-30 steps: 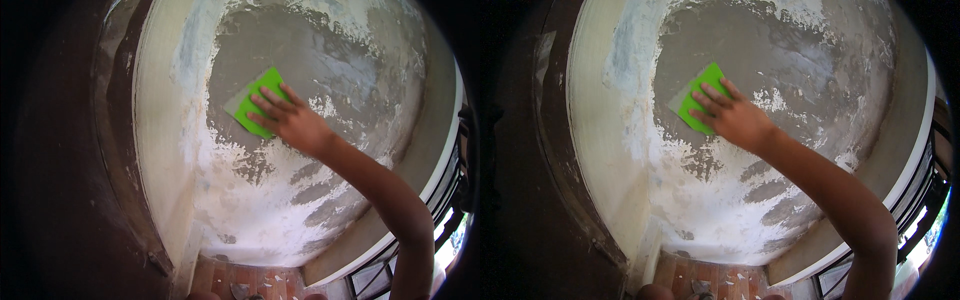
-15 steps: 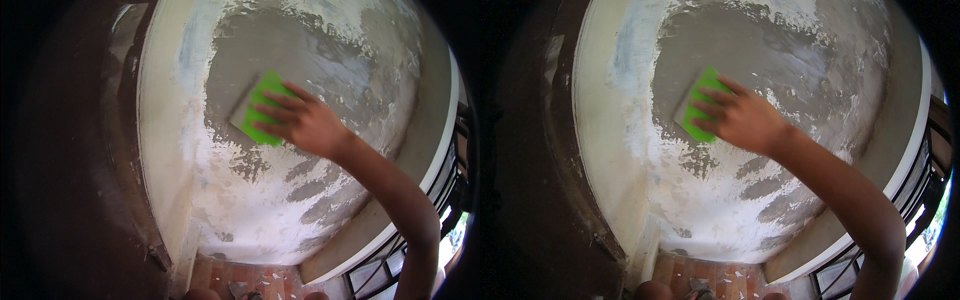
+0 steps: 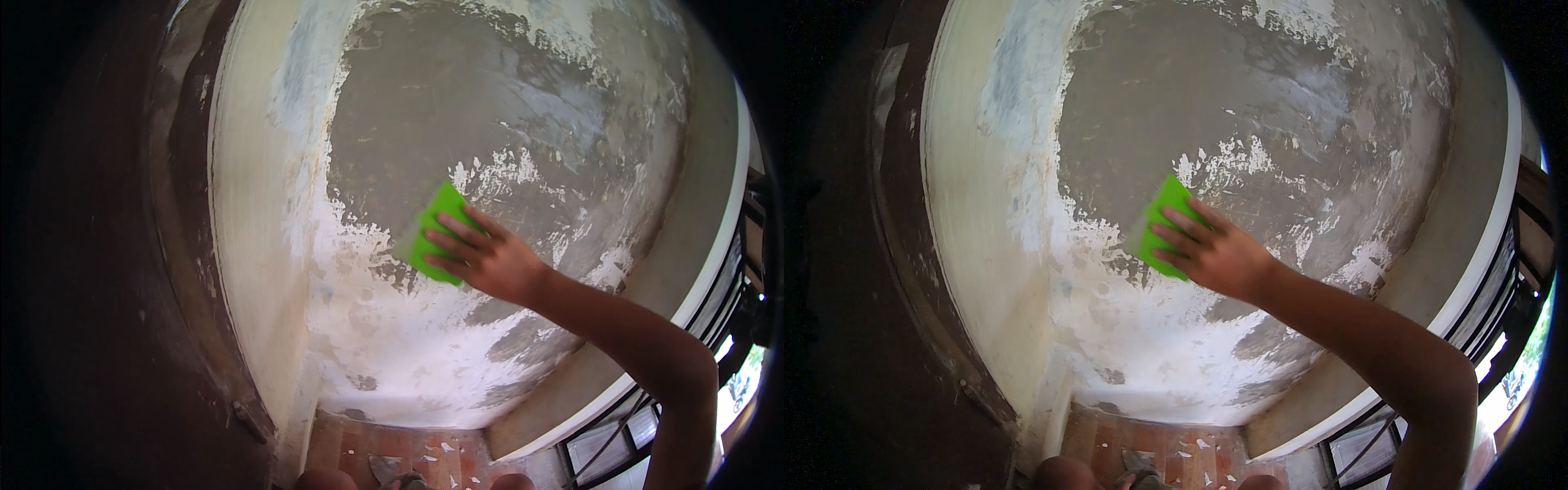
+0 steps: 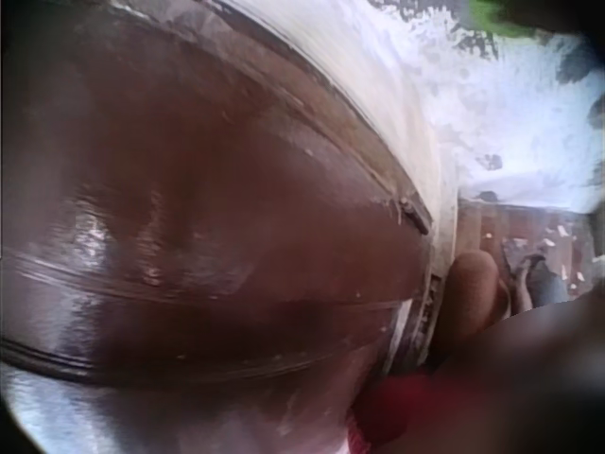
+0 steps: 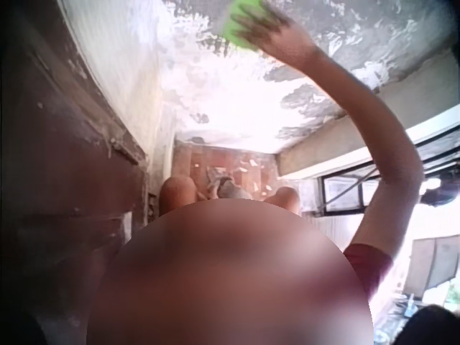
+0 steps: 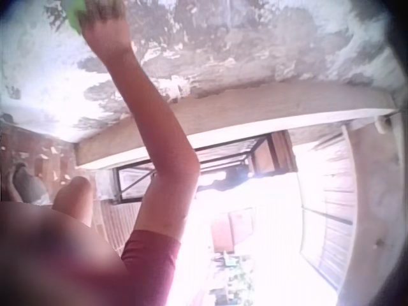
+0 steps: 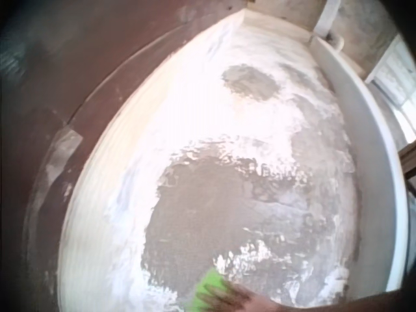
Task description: The person applies plaster to a curved ceiling using a green trowel and a smaller metal trowel. They repeatedly scoop plaster from the smaller trowel and spread it onto the ceiling surface, smoothing it out.
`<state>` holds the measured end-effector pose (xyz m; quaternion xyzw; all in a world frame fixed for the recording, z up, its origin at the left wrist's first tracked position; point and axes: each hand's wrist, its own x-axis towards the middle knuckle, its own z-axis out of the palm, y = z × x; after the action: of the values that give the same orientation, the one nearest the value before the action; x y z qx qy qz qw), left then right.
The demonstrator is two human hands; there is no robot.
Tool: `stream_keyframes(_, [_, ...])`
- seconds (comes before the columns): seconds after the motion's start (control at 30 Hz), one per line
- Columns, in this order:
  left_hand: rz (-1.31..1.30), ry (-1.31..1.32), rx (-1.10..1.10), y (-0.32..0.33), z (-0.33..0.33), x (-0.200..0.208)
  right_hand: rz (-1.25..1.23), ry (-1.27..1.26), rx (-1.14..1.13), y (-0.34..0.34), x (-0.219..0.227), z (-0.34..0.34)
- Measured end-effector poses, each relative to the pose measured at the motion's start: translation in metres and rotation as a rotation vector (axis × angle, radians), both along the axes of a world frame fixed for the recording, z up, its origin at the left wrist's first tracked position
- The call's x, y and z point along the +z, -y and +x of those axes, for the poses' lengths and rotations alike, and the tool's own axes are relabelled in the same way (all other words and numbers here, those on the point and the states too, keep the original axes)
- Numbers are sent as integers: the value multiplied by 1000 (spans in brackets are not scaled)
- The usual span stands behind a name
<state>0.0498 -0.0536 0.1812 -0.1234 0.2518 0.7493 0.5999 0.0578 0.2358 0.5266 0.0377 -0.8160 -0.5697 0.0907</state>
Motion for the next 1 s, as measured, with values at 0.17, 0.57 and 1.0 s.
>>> stream_keyframes(0.17, [-51,21,14,0,1,0,-185,216,-344,45,-24,48])
stream_keyframes(0.57, [-11,-57,11,-4,-1,-7,129,-710,-77,45,178,-94])
stream_keyframes(1.0, [9,-45,15,1,0,-3,94,-229,-147,-11,45,-1])
